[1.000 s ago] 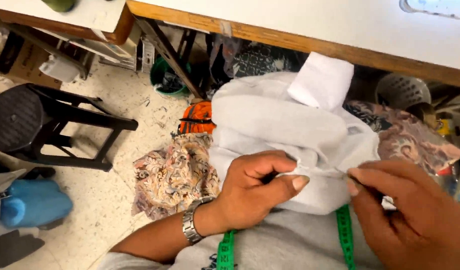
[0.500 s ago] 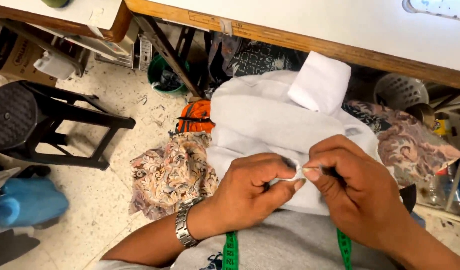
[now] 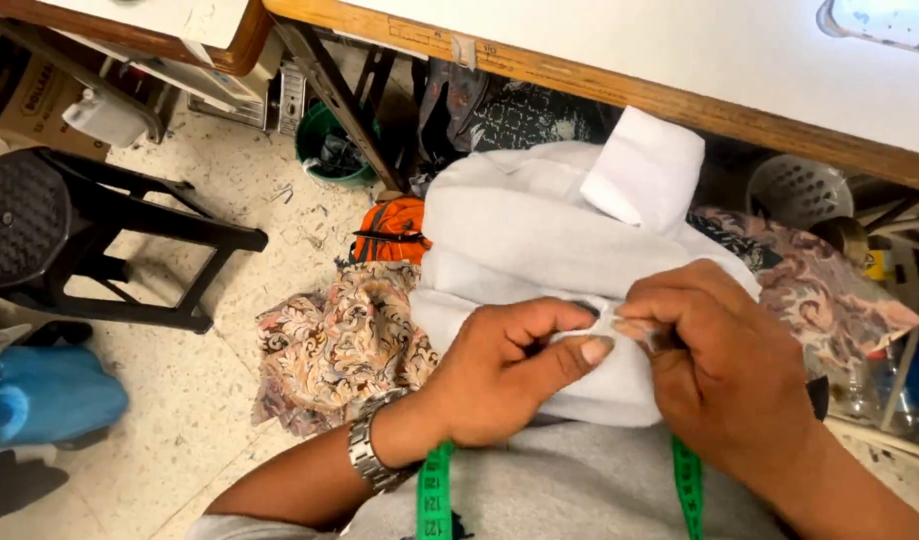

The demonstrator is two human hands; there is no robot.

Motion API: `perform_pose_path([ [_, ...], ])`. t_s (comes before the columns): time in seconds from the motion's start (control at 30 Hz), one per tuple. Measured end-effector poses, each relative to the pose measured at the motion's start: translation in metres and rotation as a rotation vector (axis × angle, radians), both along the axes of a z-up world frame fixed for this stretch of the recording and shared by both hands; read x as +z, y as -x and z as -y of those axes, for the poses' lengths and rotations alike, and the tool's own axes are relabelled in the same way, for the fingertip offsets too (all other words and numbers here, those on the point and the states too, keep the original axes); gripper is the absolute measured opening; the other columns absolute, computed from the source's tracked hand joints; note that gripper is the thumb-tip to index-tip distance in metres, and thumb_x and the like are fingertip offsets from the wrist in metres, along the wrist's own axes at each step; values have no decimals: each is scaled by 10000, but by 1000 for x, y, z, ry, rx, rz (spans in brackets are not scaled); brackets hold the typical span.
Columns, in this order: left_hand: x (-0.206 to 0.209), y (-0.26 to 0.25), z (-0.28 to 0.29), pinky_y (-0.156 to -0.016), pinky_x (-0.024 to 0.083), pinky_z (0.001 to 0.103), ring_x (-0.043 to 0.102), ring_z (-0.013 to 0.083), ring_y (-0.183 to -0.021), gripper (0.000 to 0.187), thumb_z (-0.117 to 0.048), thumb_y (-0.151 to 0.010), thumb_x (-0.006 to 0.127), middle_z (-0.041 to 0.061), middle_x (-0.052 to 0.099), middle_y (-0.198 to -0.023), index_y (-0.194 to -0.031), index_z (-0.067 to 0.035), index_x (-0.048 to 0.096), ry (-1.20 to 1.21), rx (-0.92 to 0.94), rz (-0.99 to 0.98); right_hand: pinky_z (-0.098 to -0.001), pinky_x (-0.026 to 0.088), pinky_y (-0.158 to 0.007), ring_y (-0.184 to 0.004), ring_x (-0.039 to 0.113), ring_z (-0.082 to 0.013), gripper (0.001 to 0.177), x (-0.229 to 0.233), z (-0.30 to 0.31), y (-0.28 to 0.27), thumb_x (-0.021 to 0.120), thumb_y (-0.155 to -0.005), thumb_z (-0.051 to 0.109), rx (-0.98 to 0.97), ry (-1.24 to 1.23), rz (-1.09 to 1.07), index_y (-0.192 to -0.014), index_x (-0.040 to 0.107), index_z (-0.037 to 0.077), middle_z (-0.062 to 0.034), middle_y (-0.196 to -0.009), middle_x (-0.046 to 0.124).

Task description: Trimming loose threads from a white garment using a seam ripper or small snips

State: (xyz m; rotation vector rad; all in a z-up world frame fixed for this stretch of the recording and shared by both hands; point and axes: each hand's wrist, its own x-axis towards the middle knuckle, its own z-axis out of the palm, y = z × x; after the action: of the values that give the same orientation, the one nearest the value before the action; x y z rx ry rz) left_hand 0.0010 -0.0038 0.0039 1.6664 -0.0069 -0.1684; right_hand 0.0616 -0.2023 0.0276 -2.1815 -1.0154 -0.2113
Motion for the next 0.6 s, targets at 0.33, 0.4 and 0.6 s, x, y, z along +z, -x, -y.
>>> perform_pose_path([
  [0.33, -3, 0, -4, -873, 514, 223, 615, 55, -947, 262, -238, -982, 658, -26, 736, -1025, -1145, -50, 740, 289, -1, -95, -256, 456, -584, -554, 551, -119, 235, 11, 17, 1, 748, -863, 166, -182, 55, -408, -1097, 764, 156, 22, -1077, 793],
  [0.4, -4, -1, -2, -875, 508, 224, 614, 58, -936, 253, -236, -985, 649, -31, 730, -1003, -1134, -52, 737, 254, 23, -53, -269, 477, -583, -543, 555, -134, 269, 8, 21, -2, 760, -839, 170, -178, 79, -435, -1107, 775, 159, 15, -1096, 797],
  [0.6, 8, -2, 8, -615, 403, 200, 475, 12, -749, 252, -304, -868, 782, -90, 643, -828, -1027, -110, 757, 158, 10, -101, -257, 519, -664, -740, 717, -110, 246, 1, 26, 2, 768, -838, 144, -161, 40, -372, -1083, 786, 132, -17, -1073, 803],
])
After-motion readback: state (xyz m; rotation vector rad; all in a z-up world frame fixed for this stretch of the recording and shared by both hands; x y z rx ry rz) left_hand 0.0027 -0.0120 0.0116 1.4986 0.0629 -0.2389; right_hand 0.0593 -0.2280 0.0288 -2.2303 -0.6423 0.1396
